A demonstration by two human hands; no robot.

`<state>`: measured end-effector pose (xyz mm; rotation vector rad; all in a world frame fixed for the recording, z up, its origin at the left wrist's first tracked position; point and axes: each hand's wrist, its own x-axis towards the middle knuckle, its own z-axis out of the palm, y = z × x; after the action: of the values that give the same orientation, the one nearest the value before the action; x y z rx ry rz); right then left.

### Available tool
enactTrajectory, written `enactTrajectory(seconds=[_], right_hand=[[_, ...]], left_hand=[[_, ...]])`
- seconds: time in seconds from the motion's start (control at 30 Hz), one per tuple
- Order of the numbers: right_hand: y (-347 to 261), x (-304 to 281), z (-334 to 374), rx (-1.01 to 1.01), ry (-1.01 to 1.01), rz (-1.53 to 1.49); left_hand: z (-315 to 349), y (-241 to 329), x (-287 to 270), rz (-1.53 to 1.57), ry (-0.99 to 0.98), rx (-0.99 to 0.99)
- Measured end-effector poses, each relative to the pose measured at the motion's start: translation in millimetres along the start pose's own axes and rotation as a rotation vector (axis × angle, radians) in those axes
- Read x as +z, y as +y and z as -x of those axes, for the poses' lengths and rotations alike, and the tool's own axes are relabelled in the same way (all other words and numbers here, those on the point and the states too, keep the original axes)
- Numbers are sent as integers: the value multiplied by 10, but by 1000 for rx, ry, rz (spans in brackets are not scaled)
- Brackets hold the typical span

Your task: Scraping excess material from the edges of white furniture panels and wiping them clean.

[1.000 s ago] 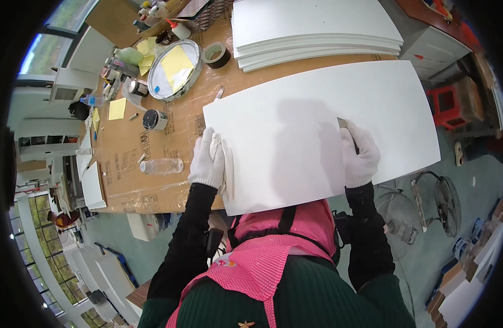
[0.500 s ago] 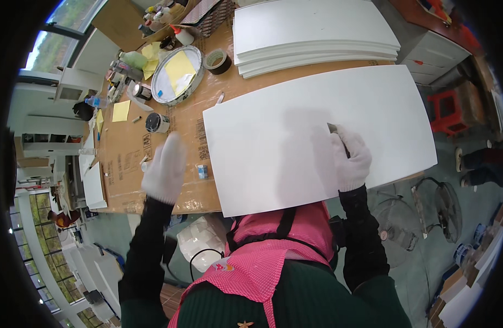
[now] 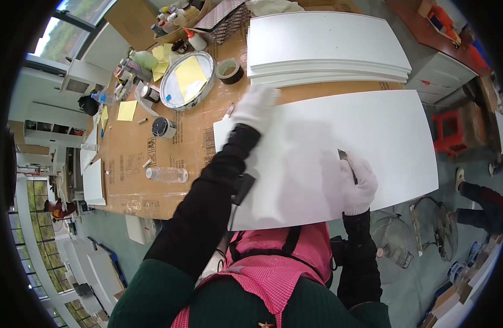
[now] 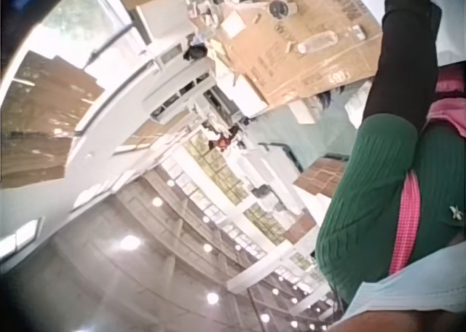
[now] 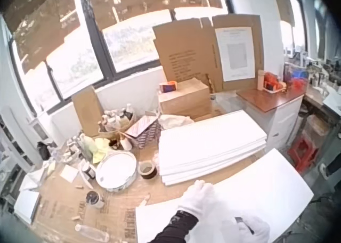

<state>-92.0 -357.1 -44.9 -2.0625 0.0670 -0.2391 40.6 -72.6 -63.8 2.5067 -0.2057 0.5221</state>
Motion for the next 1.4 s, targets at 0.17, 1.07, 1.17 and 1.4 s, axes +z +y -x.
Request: enactTrajectory(seconds=[0.17, 1.07, 1.17, 1.4], right_hand=[[61, 78, -22, -83, 14, -46], [58, 23, 29, 33, 117, -143], [118, 45, 52, 49, 106, -309], [187, -11, 60, -32, 38, -156]], left_hand=[[362, -677, -645, -202, 131, -263], [814, 476, -160, 104, -190, 306], [1557, 671, -605, 31, -290, 447], [1842, 640, -1051, 76, -506, 443]])
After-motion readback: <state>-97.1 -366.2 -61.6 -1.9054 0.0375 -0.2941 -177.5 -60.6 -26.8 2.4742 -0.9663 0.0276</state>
